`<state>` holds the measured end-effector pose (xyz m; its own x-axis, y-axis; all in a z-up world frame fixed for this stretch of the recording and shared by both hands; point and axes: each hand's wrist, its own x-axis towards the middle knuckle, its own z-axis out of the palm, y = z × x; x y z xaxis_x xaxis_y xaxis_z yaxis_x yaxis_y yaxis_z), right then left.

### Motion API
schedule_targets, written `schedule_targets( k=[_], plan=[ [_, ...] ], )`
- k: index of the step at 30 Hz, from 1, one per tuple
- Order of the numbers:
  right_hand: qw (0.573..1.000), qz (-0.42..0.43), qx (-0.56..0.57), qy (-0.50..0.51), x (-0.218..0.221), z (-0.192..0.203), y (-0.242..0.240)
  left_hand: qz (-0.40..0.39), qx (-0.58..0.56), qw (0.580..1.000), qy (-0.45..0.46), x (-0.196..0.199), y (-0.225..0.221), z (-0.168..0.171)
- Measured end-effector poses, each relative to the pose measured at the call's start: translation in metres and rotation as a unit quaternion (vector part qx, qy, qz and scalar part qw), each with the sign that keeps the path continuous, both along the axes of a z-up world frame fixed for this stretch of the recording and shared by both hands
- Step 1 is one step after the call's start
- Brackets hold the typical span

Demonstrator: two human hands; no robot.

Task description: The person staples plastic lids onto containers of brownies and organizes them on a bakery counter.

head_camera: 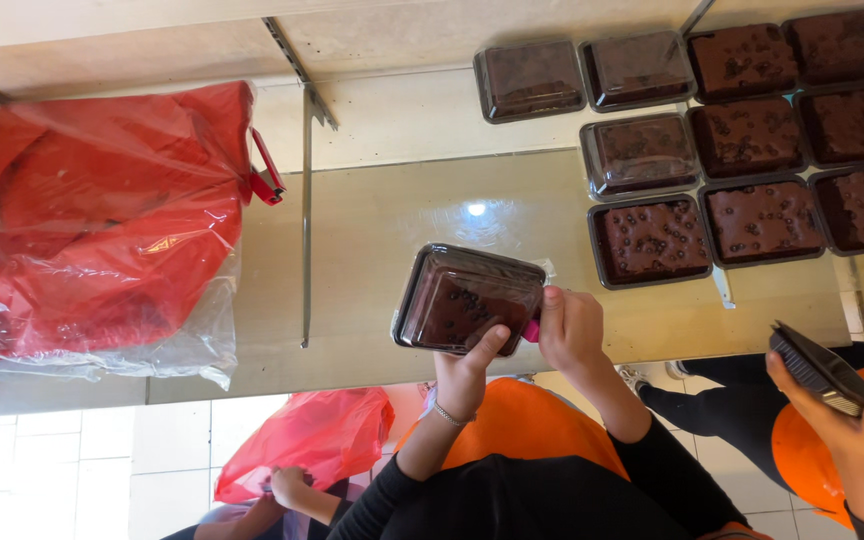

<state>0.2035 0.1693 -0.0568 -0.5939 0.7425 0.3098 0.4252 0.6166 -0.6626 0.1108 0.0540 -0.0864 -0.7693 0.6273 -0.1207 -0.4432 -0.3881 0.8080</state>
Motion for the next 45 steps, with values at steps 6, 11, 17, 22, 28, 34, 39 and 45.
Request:
schedule_targets(
  k=[6, 11, 17, 22, 28, 34, 39, 45],
  plan=[
    [0.999, -0.006, -0.023, 0.028, 0.003, -0.003, -0.007, -0.017, 0.011, 1.0, -0.014, 0.003, -0.002, -0.031],
    [0.996, 0.05, -0.07, 0.019, -0.003, 0.022, 0.005, -0.006, 0.043, 0.996, -0.077, -0.01, 0.006, -0.015],
    [0.968, 0.111, -0.22, 0.046, 0.0, 0.047, 0.012, 0.012, 0.094, 0.978, -0.187, -0.033, 0.001, 0.003],
    [0.987, 0.111, -0.113, -0.041, -0.002, 0.029, 0.016, 0.001, 0.103, 0.984, -0.148, -0.026, 0.003, 0.019],
    [0.994, 0.058, -0.054, -0.078, -0.004, 0.023, 0.022, 0.001, 0.046, 0.999, -0.013, -0.02, 0.0, -0.007],
    [0.994, 0.035, -0.016, -0.107, -0.012, 0.012, 0.021, 0.004, 0.024, 1.0, 0.007, -0.02, 0.004, 0.014],
    [0.996, 0.0, -0.067, -0.059, -0.024, 0.007, 0.018, -0.003, -0.007, 1.0, -0.01, -0.016, 0.001, -0.022],
    [0.988, 0.063, -0.141, 0.003, -0.024, -0.023, 0.034, 0.016, 0.059, 0.99, -0.128, -0.026, 0.008, 0.005]
  ],
)
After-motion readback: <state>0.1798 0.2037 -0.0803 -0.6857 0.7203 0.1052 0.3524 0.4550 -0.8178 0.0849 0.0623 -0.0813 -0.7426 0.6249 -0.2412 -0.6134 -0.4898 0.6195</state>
